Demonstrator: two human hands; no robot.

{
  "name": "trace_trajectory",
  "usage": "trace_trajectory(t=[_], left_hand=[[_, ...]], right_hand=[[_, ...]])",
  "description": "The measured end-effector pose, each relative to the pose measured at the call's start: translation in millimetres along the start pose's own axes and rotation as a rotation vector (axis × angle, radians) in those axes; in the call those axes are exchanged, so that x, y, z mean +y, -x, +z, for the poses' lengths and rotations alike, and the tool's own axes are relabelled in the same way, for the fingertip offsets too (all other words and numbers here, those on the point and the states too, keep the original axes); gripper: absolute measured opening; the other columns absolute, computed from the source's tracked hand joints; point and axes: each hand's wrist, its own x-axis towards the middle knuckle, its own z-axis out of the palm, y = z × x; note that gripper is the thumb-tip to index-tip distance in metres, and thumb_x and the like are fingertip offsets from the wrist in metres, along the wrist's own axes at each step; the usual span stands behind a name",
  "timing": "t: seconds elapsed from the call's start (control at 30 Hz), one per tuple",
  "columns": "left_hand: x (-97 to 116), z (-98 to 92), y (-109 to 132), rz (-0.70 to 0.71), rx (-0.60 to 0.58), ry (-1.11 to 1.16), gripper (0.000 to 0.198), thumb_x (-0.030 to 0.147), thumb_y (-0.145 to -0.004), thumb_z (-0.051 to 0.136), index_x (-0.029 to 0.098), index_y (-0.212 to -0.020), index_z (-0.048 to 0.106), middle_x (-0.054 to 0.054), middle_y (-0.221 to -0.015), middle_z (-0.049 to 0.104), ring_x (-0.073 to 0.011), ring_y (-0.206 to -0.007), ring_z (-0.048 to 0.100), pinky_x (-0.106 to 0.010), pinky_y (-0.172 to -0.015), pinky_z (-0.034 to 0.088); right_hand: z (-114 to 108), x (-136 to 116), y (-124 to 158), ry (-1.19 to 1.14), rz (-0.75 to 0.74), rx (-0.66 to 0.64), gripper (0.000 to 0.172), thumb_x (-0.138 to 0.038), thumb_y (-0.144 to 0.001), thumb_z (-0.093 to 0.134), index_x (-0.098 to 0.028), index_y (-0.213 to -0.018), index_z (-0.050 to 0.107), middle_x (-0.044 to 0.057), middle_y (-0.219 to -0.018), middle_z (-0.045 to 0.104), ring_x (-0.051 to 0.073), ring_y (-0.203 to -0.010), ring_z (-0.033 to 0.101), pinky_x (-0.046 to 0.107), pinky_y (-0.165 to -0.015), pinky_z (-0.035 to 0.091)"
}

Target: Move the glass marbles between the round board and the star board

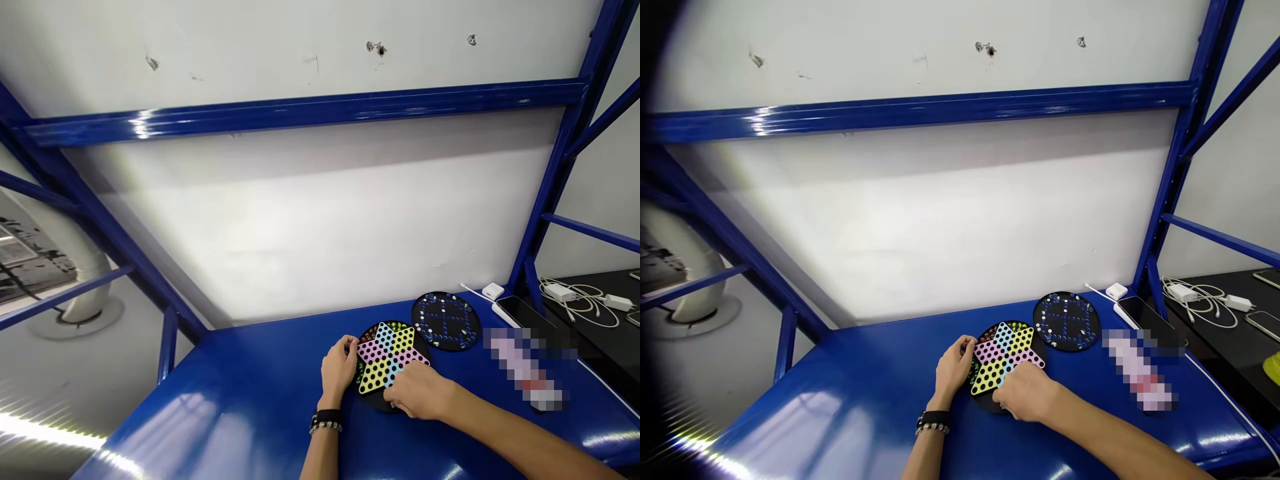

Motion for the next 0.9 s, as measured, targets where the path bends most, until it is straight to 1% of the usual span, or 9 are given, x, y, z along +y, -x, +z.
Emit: trace_trajectory(t=[0.1, 0.23, 0.33, 0.5, 0.67, 0.8, 0.9], left_hand=[[-1, 0.4, 0, 0.007, 0.002, 0.0, 0.031, 0.039, -0.098, 0.037, 0.026, -0.093, 0.065, 0.001, -0.082, 0.07, -0.0162, -0.079, 0.064, -0.023, -0.061, 0.032], [-3, 1.0, 0, 0.018, 0.002, 0.005, 0.032, 0.039, -0.098, 0.036, 0.027, -0.094, 0.065, 0.0, -0.083, 0.07, -0.0168, -0.081, 0.064, -0.023, -0.062, 0.033], [-1, 0.1, 0, 0.009, -0.002, 0.0, 0.032, 0.039, -0.098, 0.036, 0.027, -0.094, 0.065, 0.0, -0.083, 0.07, -0.0171, -0.081, 0.065, -0.023, -0.062, 0.033], [0, -1.1, 0, 0.005, -0.01, -0.005, 0.032, 0.039, -0.098, 0.036, 0.027, -0.093, 0.065, 0.0, -0.083, 0.071, -0.0176, -0.081, 0.065, -0.023, -0.061, 0.033], [-2, 0.0, -1, 0.009, -0.006, 0.0, 0.032, 0.04, -0.098, 0.036, 0.027, -0.094, 0.065, 0.0, -0.083, 0.071, -0.0175, -0.081, 0.065, -0.023, -0.062, 0.033], [-1, -0.2, 0, 0.005, -0.008, -0.005, 0.032, 0.04, -0.098, 0.036, 0.028, -0.094, 0.065, 0.0, -0.083, 0.071, -0.0174, -0.082, 0.065, -0.023, -0.062, 0.034], [0, -0.7, 0, 0.007, -0.012, 0.003, 0.032, 0.04, -0.098, 0.036, 0.027, -0.094, 0.065, 0.0, -0.083, 0.071, -0.0173, -0.083, 0.065, -0.023, -0.063, 0.034]], right_hand=[[7, 1, 0, 0.034, -0.048, -0.001, 0.013, -0.015, -0.082, 0.058, -0.021, -0.078, 0.069, 0.002, -0.062, 0.067, 0.015, -0.052, 0.056, 0.027, -0.053, 0.036], [14, 0, -2, 0.076, -0.046, 0.046, 0.011, -0.015, -0.08, 0.06, -0.022, -0.083, 0.068, 0.0, -0.06, 0.066, 0.015, -0.049, 0.055, 0.027, -0.052, 0.036], [14, -5, -4, 0.069, -0.044, 0.046, 0.01, -0.014, -0.08, 0.06, -0.021, -0.079, 0.066, 0.001, -0.061, 0.067, 0.015, -0.049, 0.055, 0.027, -0.052, 0.037], [9, -12, -6, 0.095, -0.048, -0.008, 0.01, -0.013, -0.08, 0.06, -0.02, -0.076, 0.065, 0.004, -0.066, 0.07, 0.018, -0.052, 0.058, 0.028, -0.05, 0.036], [14, -8, 0, 0.144, -0.043, 0.029, 0.006, -0.013, -0.078, 0.062, -0.018, -0.081, 0.064, 0.003, -0.063, 0.069, 0.017, -0.047, 0.056, 0.027, -0.047, 0.031], [19, -8, 1, 0.151, -0.027, -0.016, 0.007, -0.014, -0.081, 0.06, -0.018, -0.085, 0.064, 0.003, -0.068, 0.071, 0.016, -0.05, 0.057, 0.027, -0.048, 0.029], [13, -6, -1, 0.056, -0.019, 0.027, 0.01, -0.02, -0.088, 0.055, -0.02, -0.085, 0.064, 0.002, -0.073, 0.072, 0.015, -0.054, 0.058, 0.027, -0.051, 0.028]])
